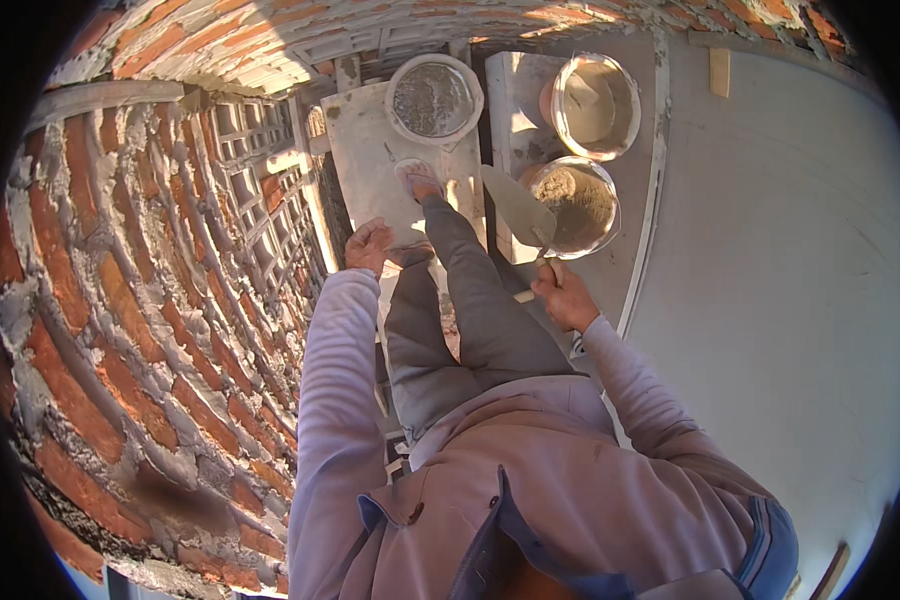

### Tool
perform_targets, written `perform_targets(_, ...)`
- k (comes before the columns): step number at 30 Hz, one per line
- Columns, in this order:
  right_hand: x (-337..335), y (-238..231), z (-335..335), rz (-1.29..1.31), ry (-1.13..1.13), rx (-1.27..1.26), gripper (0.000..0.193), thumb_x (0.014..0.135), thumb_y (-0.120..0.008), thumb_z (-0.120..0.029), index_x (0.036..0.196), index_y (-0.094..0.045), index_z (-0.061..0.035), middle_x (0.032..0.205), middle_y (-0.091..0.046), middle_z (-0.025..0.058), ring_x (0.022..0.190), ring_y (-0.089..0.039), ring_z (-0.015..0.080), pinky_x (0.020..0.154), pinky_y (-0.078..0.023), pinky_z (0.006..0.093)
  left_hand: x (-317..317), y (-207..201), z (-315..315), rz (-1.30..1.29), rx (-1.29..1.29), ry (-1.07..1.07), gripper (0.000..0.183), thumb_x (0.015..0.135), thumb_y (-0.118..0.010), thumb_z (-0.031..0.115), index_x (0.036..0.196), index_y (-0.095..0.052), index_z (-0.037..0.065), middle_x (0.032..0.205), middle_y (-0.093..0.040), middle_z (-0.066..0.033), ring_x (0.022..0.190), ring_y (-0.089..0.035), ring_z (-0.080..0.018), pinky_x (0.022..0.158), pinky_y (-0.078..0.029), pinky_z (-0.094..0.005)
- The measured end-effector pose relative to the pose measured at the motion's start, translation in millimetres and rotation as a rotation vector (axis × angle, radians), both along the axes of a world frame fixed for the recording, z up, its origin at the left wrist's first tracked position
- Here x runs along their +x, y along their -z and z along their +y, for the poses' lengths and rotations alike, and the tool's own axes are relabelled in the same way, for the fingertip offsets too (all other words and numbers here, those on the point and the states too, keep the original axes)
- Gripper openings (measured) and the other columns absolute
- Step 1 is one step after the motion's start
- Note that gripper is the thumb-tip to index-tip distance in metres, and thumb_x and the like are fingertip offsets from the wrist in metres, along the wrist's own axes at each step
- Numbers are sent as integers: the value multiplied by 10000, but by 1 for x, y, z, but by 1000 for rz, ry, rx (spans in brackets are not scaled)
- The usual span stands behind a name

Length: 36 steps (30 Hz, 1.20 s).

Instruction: The person scoops mortar from a bucket using a trowel and applies it to a partially built brick wall. They then pick up a red brick, place it onto the mortar bed, and tap it into position. The process is repeated to continue building the wall.

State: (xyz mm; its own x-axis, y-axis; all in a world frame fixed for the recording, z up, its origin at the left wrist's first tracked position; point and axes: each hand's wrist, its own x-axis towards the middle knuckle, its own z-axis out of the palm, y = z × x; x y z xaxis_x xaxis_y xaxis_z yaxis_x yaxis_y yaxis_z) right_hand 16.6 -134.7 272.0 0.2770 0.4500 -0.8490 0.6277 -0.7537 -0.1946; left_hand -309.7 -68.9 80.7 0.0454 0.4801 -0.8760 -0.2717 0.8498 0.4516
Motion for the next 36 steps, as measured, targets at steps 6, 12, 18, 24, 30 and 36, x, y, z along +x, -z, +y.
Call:
perform_targets(6, 102, 2, -55, -423, -230, -67, 378, 829, -620, -128, 1190, -522, -72, 1097, -639, 204, 1031, -637, 394, 851, -506, 512, 52, 29, -24, -179, 28, 474, 421, 915, -677, 163, 1264, -575, -48, 1021, -696, -97, 896, -659, -170, 845, -520, -273)
perform_targets(12, 146, 123, -2, -544, -343, -204, 559, 864, -575, -86, 1387, -379, -79, 1302, -530, 230, 1053, -633, 423, 901, -513, 500, 220, 34, 1, 64, 188, 1073, 935, 831, -737, 480, 1478, -284, -20, 1397, -488, -247, 1286, -514, -313, 1011, -467, -363)
perform_targets(18, 132, 167, -31, -424, -448, -324, 655, 871, -554, -81, 1456, -276, 15, 1256, -585, 263, 1105, -624, 433, 945, -501, 517, 292, 67, -18, 173, 202, 942, 632, 804, -748, 407, 1268, -543, 30, 1076, -670, -159, 993, -651, -276, 877, -507, -376)
perform_targets(24, 112, 81, -35, -236, -511, -342, 478, 803, -609, -49, 1247, -433, -16, 1017, -684, 247, 998, -666, 425, 882, -522, 516, 234, 41, -28, 205, 314, 922, 209, 750, -679, 105, 939, -638, 28, 783, -658, -68, 714, -601, -193, 700, -501, -354)
perform_targets(30, 7, 8, -17, -109, -713, 44, 639, 777, -620, -26, 1345, -361, 110, 1023, -635, 282, 917, -673, 408, 782, -552, 455, 96, -77, -14, 214, 495, 858, 205, 736, -650, 109, 903, -629, -7, 778, -664, -174, 737, -659, -280, 724, -514, -387)
perform_targets(36, -85, -148, 67, 90, -1128, 164, 600, 761, -608, 18, 1317, -404, 111, 969, -634, 270, 800, -673, 418, 695, -551, 471, -48, -253, 5, 583, 622, 858, 225, 744, -619, 132, 875, -574, -45, 702, -613, -216, 675, -620, -345, 695, -498, -438)
